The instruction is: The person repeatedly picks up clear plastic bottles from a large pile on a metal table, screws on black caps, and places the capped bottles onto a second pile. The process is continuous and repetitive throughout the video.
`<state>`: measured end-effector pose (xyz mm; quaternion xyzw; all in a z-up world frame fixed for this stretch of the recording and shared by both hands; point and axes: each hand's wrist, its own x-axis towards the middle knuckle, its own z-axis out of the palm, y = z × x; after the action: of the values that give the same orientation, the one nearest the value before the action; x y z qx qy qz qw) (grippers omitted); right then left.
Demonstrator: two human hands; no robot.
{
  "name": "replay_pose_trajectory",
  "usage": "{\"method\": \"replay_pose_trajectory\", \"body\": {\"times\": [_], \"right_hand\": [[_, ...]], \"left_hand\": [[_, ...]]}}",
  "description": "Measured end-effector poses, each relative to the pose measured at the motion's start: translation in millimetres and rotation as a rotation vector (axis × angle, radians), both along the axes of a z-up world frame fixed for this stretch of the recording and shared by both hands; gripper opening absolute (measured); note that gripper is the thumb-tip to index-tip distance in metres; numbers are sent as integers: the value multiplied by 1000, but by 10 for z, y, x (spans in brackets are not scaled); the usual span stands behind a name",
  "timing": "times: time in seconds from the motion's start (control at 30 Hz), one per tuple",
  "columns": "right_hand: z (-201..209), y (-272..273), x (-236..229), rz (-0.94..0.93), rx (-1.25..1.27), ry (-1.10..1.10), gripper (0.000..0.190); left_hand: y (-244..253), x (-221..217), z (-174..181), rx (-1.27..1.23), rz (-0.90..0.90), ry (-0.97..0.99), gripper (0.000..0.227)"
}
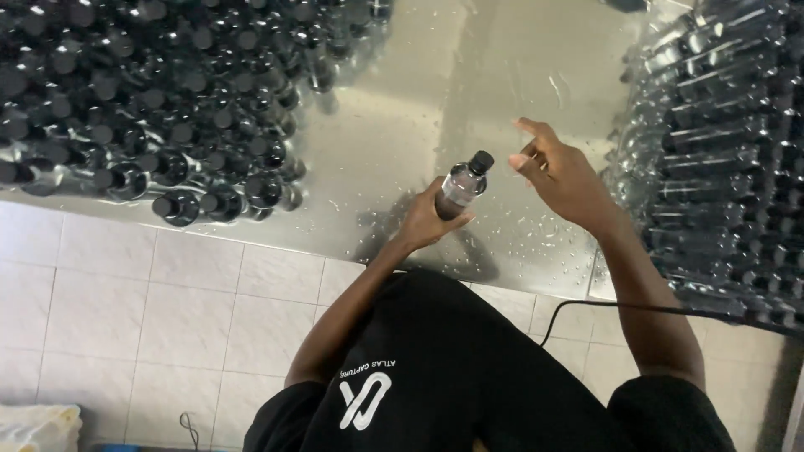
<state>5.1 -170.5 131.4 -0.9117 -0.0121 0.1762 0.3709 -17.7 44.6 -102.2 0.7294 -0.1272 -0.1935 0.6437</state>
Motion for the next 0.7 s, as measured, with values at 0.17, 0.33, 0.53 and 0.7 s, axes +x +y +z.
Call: {"method": "replay_pose_trajectory", "body": {"times": [0.17,0.33,0.53,0.7], "right_hand": [[27,-493,-352,107,-335,-51,57],[8,-749,-495,92,-326,-52,52],[-623,-1275,-727,89,-359,-78,45],[-954,-1488,-897,123,-345,7,42]], "left_hand": [[-196,-73,229,88,-142,94,86],[-448,-60,595,186,-338,208,78],[-637,-5,-21,330,-261,389,88],[-643,16,-34,420,-202,401,63]]}}
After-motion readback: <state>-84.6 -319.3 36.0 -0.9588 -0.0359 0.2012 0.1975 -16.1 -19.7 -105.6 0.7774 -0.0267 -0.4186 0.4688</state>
